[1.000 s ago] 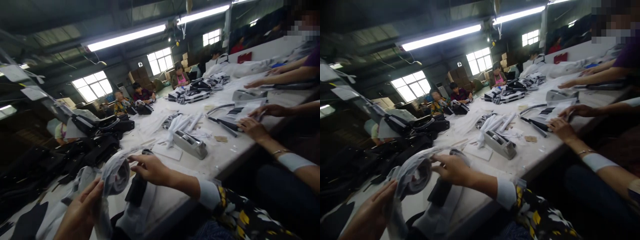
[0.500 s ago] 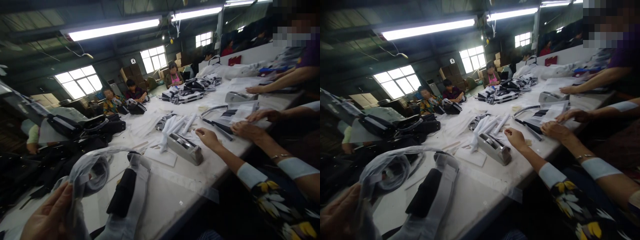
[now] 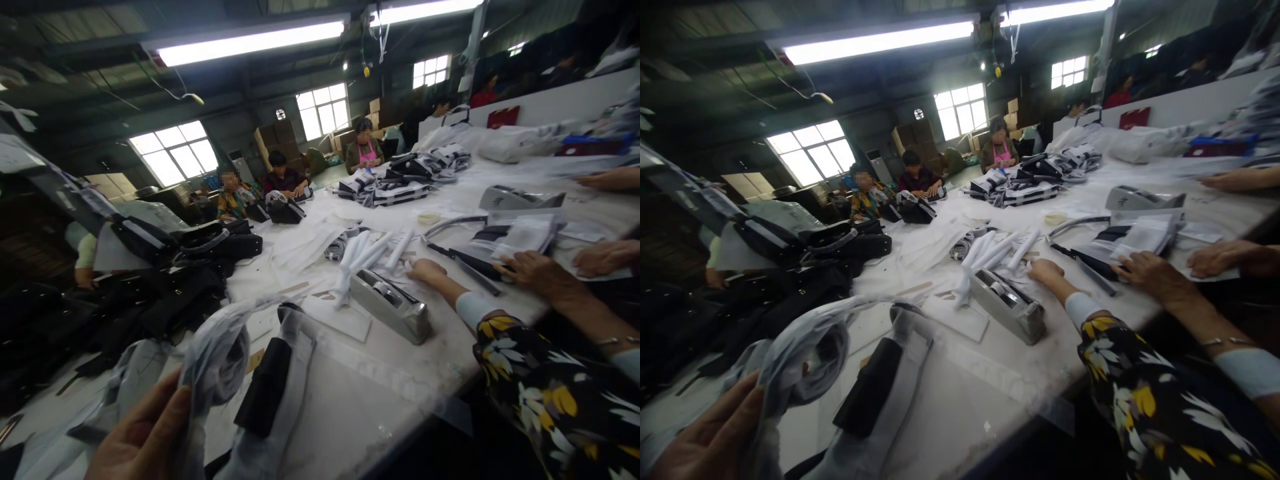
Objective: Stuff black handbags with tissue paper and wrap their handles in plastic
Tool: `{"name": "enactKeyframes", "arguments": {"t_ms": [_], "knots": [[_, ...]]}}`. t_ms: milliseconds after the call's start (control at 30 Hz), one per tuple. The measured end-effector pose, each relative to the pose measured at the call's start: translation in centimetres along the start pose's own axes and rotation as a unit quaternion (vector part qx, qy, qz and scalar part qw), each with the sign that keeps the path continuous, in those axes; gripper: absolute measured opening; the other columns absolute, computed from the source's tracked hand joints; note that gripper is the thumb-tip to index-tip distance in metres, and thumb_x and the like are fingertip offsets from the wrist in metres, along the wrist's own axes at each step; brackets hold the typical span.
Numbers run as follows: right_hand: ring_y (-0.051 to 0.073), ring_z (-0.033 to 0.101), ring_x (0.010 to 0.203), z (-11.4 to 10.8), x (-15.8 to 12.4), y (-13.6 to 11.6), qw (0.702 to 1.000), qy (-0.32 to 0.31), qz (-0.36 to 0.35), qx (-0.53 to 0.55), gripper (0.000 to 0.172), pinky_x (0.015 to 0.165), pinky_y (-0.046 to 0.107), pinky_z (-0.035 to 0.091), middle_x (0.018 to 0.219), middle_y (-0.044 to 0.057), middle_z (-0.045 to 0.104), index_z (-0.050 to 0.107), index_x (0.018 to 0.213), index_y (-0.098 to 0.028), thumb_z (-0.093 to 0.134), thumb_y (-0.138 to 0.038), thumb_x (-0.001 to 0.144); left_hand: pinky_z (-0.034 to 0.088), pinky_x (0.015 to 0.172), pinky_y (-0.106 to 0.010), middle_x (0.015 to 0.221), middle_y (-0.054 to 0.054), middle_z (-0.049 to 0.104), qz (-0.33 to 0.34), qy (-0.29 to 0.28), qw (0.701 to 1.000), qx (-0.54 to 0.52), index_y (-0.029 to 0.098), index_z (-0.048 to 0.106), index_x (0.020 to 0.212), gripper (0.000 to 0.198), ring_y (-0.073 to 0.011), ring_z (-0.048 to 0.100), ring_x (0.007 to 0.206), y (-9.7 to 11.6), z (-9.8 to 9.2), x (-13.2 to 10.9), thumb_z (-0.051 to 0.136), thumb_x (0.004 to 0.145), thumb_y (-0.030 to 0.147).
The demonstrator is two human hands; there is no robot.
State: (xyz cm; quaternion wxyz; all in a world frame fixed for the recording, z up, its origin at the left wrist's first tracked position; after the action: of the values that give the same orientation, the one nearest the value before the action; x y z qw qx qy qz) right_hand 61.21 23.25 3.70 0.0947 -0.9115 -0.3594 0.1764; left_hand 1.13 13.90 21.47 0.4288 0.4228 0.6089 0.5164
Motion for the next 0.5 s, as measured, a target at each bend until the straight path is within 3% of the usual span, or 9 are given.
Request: {"name": "enactKeyframes", "arguments": {"t_ms": [167, 300, 400, 500], "knots": [[0.023, 0.062, 0.108, -2.1, -1.9, 0.3, 0.996, 0.073, -0.034, 0.047, 0.035, 0.093, 0.047, 0.052, 0.123, 0.010, 0.062, 0.061, 0.120, -0.016, 0.059, -0.041, 0.096, 0.060, 0.047, -0.029, 0.101, 0.004, 0.078, -0.034, -0.061, 0.997, -0.018, 0.040, 0.073, 0.108, 0.068, -0.0328, 0.074, 0.091, -1.1, 0.3, 0.6, 0.093, 0.044, 0.050], [0.026, 0.056, 0.120, -4.7, -5.3, -1.5, 0.971, 0.170, -0.130, 0.107, 0.034, 0.102, 0.044, 0.044, 0.133, 0.012, 0.060, 0.062, 0.126, -0.019, 0.048, -0.035, 0.100, 0.062, 0.057, -0.028, 0.106, -0.003, 0.077, -0.009, -0.111, 0.994, -0.022, 0.029, 0.067, 0.123, 0.076, -0.0288, 0.074, 0.087, -0.7, 1.1, 0.3, 0.089, 0.055, 0.056], [0.022, 0.065, 0.100, -5.7, -8.8, -3.9, 0.947, 0.179, -0.215, 0.157, 0.043, 0.088, 0.032, 0.048, 0.109, 0.010, 0.072, 0.063, 0.130, -0.018, 0.037, -0.035, 0.101, 0.061, 0.061, -0.027, 0.105, -0.006, 0.077, 0.007, -0.124, 0.991, -0.039, 0.023, 0.063, 0.128, 0.077, -0.0274, 0.074, 0.087, -0.3, 1.6, 0.2, 0.086, 0.061, 0.054], [0.018, 0.062, 0.073, -5.3, -13.8, -7.0, 0.910, 0.128, -0.307, 0.246, 0.054, 0.070, 0.029, 0.048, 0.080, 0.005, 0.068, 0.061, 0.134, -0.016, 0.035, -0.047, 0.099, 0.059, 0.066, -0.024, 0.099, -0.006, 0.077, 0.016, -0.137, 0.988, -0.065, 0.019, 0.063, 0.126, 0.072, -0.0247, 0.073, 0.088, 0.0, 1.8, 0.3, 0.085, 0.065, 0.051]]}}
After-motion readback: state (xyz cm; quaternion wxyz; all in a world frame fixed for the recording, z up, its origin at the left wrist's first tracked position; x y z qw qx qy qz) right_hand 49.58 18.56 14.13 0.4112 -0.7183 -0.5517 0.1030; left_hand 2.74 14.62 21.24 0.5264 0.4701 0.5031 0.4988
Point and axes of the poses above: each hand's wrist, its own x-axis towards the middle knuckle, its own z-axis out of the palm, y = z × x, the point moved 7 cm from there along x, towards the middle knuckle
